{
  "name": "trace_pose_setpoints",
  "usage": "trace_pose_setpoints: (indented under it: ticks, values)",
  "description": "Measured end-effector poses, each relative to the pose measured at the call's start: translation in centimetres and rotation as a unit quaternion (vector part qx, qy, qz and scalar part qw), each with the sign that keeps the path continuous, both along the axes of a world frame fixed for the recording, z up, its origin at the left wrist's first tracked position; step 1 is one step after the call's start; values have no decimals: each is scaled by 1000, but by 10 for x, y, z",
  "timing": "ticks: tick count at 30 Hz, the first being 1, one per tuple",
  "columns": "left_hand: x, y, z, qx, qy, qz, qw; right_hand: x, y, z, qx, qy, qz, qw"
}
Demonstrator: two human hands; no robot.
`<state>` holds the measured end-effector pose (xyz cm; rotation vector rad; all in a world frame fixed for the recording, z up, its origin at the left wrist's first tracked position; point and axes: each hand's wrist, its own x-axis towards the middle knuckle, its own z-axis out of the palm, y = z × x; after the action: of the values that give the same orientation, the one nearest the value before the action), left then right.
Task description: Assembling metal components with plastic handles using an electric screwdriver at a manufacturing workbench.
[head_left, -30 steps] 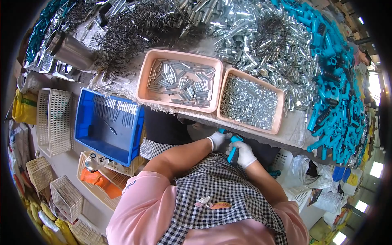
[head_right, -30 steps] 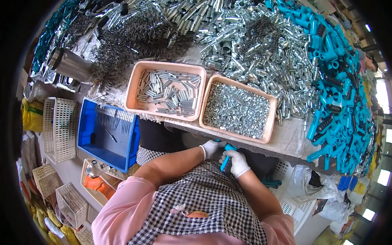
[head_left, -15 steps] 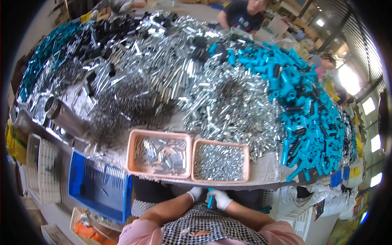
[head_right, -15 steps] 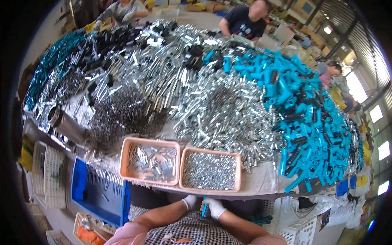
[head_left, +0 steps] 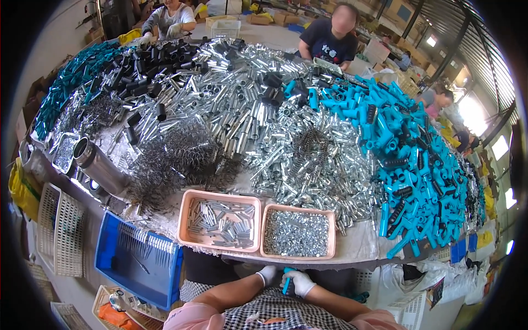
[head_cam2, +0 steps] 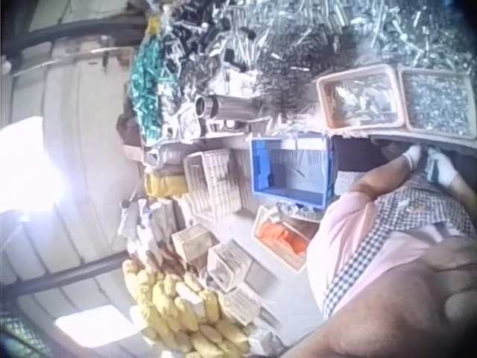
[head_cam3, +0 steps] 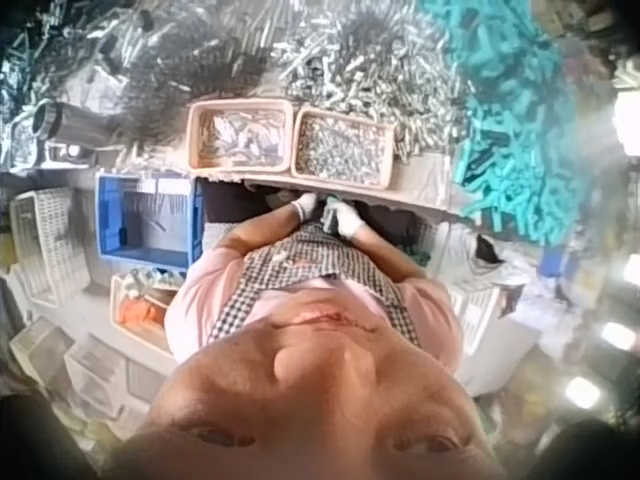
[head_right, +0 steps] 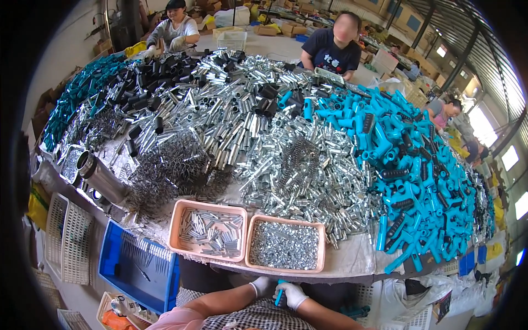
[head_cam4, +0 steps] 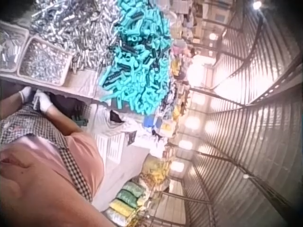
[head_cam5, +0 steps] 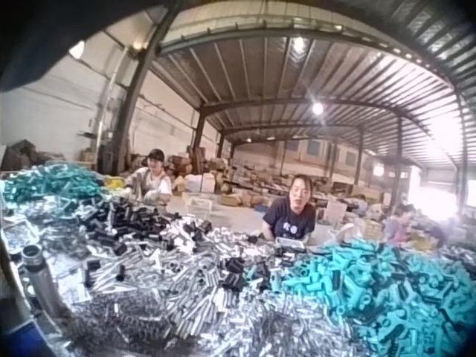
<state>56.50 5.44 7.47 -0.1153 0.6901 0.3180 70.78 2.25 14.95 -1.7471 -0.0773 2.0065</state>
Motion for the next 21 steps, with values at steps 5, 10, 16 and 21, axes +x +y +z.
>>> trace_pose_setpoints:
  ticks: [5,10,16,21]
  values:
    - [3,-2,-6,41,10,-28,999,0,-2,-4,7,14,-18,1000]
    - [-4,-5,3,160,102,-46,981,-12,3,-1,19,-6,6,1000]
    - [-15,11,-32,30,189,44,981,-56,31,-66,243,-146,196,939]
    - [-45,22,11,344,337,-321,815,-64,62,-38,314,-84,245,913]
